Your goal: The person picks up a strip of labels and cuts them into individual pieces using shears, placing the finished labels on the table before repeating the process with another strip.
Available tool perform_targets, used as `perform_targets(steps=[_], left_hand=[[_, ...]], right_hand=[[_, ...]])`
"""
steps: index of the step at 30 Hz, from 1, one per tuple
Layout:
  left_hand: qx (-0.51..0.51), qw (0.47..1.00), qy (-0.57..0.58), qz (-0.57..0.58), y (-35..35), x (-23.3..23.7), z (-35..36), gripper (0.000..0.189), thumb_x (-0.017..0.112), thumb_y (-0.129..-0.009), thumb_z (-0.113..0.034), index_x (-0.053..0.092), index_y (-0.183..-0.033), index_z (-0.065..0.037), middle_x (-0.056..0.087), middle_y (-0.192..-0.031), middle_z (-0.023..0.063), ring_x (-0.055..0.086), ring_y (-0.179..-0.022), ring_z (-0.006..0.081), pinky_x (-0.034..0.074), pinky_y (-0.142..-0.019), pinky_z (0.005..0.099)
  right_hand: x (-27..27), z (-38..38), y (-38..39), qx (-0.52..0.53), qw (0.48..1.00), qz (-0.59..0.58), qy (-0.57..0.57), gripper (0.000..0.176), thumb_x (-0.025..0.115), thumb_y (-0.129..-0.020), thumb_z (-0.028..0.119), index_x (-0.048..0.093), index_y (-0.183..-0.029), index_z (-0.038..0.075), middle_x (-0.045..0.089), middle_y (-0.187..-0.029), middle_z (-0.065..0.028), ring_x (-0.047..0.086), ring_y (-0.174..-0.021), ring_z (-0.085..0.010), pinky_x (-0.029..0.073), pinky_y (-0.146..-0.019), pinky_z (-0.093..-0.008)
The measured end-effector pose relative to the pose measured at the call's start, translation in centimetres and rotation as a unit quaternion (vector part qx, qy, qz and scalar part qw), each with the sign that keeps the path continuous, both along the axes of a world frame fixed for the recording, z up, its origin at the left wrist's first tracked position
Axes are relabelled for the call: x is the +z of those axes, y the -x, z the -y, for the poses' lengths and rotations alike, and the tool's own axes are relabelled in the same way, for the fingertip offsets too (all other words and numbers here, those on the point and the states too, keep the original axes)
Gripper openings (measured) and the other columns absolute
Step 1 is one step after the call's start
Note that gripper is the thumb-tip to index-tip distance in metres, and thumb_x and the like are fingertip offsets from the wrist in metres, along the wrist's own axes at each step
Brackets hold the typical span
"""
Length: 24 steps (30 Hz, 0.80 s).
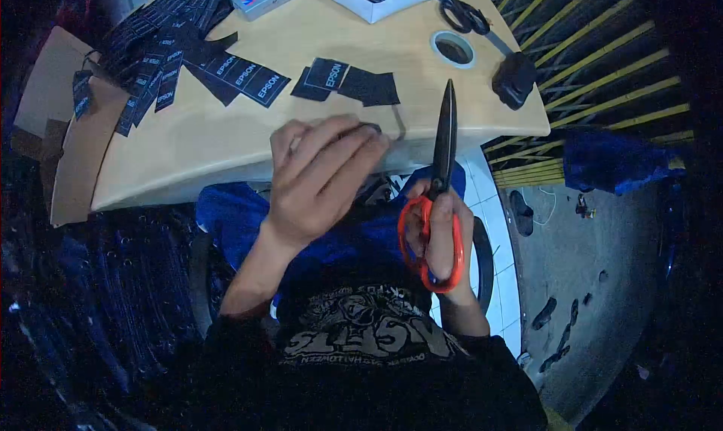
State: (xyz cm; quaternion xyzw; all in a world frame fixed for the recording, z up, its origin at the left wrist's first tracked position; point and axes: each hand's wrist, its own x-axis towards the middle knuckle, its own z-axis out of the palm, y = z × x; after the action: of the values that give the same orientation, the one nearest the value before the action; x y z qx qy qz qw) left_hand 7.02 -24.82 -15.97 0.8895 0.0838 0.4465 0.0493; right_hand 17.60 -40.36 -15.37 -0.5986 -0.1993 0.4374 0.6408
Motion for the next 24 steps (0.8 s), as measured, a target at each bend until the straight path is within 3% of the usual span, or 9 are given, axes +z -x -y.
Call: perform_targets(steps=[4, 6, 11, 14, 16, 17, 18, 19, 24], left_hand=[[-0.075, 0.996, -0.008, -0.053, 3.0, 0.7, 3.4, 0.027, 0.066, -0.074, -0.015, 0.066, -0.101, -0.014, 0.065, -0.102, 0.0004, 0.057, -0.102, 0.0181, 0.036, -0.080, 0.0362], [-0.092, 0.995, -0.024, 0.007, 3.3, -0.2, 4.2, 0.025, 0.064, -0.078, -0.020, 0.067, -0.102, -0.019, 0.065, -0.104, -0.0015, 0.057, -0.103, 0.0173, 0.035, -0.081, 0.0361], [-0.068, 0.998, -0.019, -0.002, 5.1, -0.6, 4.3, 0.024, 0.063, -0.079, -0.019, 0.066, -0.103, -0.022, 0.066, -0.103, -0.0039, 0.055, -0.106, 0.0171, 0.034, -0.083, 0.0348], [-0.042, 0.999, 0.017, 0.004, 5.6, -1.1, 4.6, 0.027, 0.064, -0.078, -0.018, 0.064, -0.105, -0.023, 0.066, -0.103, -0.0047, 0.056, -0.105, 0.0181, 0.034, -0.084, 0.0347], [-0.043, 0.999, -0.003, 0.031, 5.2, -1.9, 4.9, 0.030, 0.066, -0.079, -0.015, 0.061, -0.109, -0.015, 0.065, -0.105, 0.0033, 0.057, -0.102, 0.0214, 0.037, -0.085, 0.0347], [-0.035, 0.968, 0.212, 0.129, 4.4, -2.4, 6.0, 0.030, 0.065, -0.081, -0.012, 0.058, -0.111, -0.009, 0.063, -0.105, 0.0070, 0.057, -0.101, 0.0208, 0.039, -0.085, 0.0332], [-0.025, 0.883, 0.415, 0.218, 4.0, -2.7, 6.7, 0.031, 0.063, -0.083, -0.010, 0.056, -0.113, -0.003, 0.061, -0.106, 0.0107, 0.057, -0.099, 0.0203, 0.041, -0.085, 0.0317], [-0.077, 0.840, 0.509, 0.173, 4.1, -2.1, 6.6, 0.030, 0.059, -0.086, -0.006, 0.052, -0.113, 0.005, 0.057, -0.106, 0.0122, 0.054, -0.096, 0.0163, 0.043, -0.083, 0.0283], [-0.118, 0.736, 0.651, 0.141, 3.8, -2.1, 7.3, 0.023, 0.057, -0.087, -0.003, 0.055, -0.109, 0.005, 0.056, -0.104, 0.0082, 0.053, -0.091, 0.0116, 0.044, -0.080, 0.0254]], right_hand=[[-0.1, -1.4, -0.4, 0.024, 0.999, 0.024, -0.033, 0.026, 0.051, -0.093, 0.027, 0.053, -0.100, 0.002, 0.050, -0.064, 0.0015, 0.046, -0.055, -0.0050, 0.034, -0.047, -0.0192], [0.0, -2.6, -0.1, 0.001, 0.975, 0.220, -0.015, 0.022, 0.054, -0.092, 0.024, 0.056, -0.097, 0.002, 0.053, -0.068, 0.0011, 0.048, -0.062, -0.0046, 0.037, -0.052, -0.0185], [1.6, -2.9, 1.0, 0.033, 0.999, 0.025, -0.032, 0.018, 0.063, -0.080, 0.000, 0.055, -0.096, 0.002, 0.056, -0.079, 0.0009, 0.051, -0.068, -0.0048, 0.040, -0.060, -0.0188], [1.8, -2.7, 1.5, 0.017, 0.998, 0.050, -0.044, 0.020, 0.063, -0.080, 0.000, 0.054, -0.098, 0.002, 0.056, -0.079, 0.0007, 0.051, -0.070, -0.0048, 0.041, -0.060, -0.0188], [0.3, -2.9, 2.3, -0.009, 0.993, 0.081, -0.085, 0.022, 0.064, -0.081, 0.001, 0.053, -0.099, 0.001, 0.056, -0.080, 0.0003, 0.051, -0.071, -0.0047, 0.040, -0.060, -0.0186], [0.0, -3.0, 2.8, -0.054, 0.987, 0.111, -0.107, 0.022, 0.064, -0.081, 0.001, 0.053, -0.099, 0.001, 0.056, -0.080, 0.0003, 0.051, -0.070, -0.0046, 0.041, -0.061, -0.0187], [-0.2, -2.9, 3.1, -0.099, 0.977, 0.140, -0.128, 0.022, 0.065, -0.081, 0.002, 0.052, -0.099, 0.001, 0.056, -0.080, 0.0002, 0.050, -0.070, -0.0046, 0.041, -0.062, -0.0188], [0.2, -2.5, 2.8, -0.062, 0.973, 0.182, -0.127, 0.024, 0.066, -0.080, 0.002, 0.052, -0.100, 0.000, 0.056, -0.081, -0.0003, 0.051, -0.071, -0.0048, 0.042, -0.063, -0.0190], [-1.0, -2.9, 4.2, -0.102, 0.954, 0.218, -0.179, 0.026, 0.067, -0.080, 0.002, 0.051, -0.100, -0.001, 0.058, -0.079, -0.0025, 0.052, -0.068, -0.0047, 0.042, -0.059, -0.0181]])
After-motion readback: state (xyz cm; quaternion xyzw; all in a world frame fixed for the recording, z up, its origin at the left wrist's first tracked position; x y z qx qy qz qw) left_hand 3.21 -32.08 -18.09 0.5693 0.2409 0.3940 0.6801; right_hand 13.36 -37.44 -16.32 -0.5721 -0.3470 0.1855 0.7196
